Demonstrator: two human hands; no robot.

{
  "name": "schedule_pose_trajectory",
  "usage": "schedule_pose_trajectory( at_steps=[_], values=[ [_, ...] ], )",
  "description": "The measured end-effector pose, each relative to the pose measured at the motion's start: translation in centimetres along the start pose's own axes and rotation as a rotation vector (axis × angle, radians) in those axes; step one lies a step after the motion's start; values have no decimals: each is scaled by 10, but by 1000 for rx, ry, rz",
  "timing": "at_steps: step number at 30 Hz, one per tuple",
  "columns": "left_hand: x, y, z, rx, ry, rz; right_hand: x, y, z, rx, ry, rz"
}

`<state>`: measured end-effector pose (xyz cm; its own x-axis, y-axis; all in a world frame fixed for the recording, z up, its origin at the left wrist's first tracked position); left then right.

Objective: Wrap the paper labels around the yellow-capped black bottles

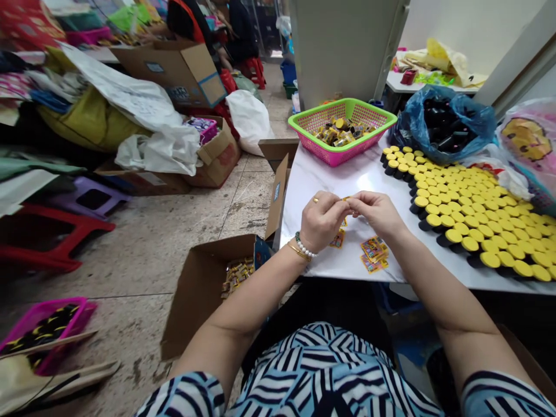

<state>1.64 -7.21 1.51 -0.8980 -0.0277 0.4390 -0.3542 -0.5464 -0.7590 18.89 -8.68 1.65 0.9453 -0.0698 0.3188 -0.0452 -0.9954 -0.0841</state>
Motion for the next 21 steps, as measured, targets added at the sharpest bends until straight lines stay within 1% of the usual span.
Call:
schedule_pose_trajectory(
  at_steps=[1, 2, 3, 4, 6, 7, 8, 10, 12, 14, 17, 18, 19, 21],
  values=[
    [3, 4, 6, 38, 53, 22, -1, 7, -2, 26, -11, 21],
    [7, 8, 11, 107, 127, 51, -1, 14, -3, 46, -16, 53],
    [9, 14, 14, 207, 222, 75, -1, 23, -3, 59, -8, 88],
    [10, 21, 16, 332, 335, 73, -2, 32, -1, 64, 11, 120],
    [8, 34, 16, 592, 562, 3, -5, 50, 6, 48, 79, 156],
    [5, 40, 16, 694, 650, -39, -7, 57, 10, 40, 125, 157],
    [3, 44, 15, 769, 711, -65, -9, 64, 13, 40, 178, 155],
    [0, 47, 12, 858, 760, -71, -12, 73, 16, 79, 280, 180],
    [-1, 45, 11, 898, 755, -62, -11, 79, 15, 124, 341, 228],
    [0, 40, 14, 885, 715, -78, -10, 82, 13, 95, 305, 226],
    [4, 34, 27, 762, 556, -105, -14, 85, 12, -55, 149, 121],
    [6, 33, 31, 715, 497, -111, -17, 86, 11, -98, 101, 105],
    [8, 33, 35, 678, 446, -105, -19, 87, 10, -126, 65, 108],
    [14, 34, 41, 651, 404, -62, -23, 89, 8, -139, 37, 162]
  ],
)
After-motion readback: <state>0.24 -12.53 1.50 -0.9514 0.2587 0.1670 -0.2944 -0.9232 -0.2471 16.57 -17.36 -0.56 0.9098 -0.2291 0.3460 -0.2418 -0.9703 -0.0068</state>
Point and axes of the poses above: each hand's wrist, its own y-axis away from the middle knuckle, its own x-axis out of the back of the hand, z = x × y, the point moved 3 cm from there along -y, towards the middle knuckle, and after that the axes turned 13 degrees about y, right-handed, at the moved point
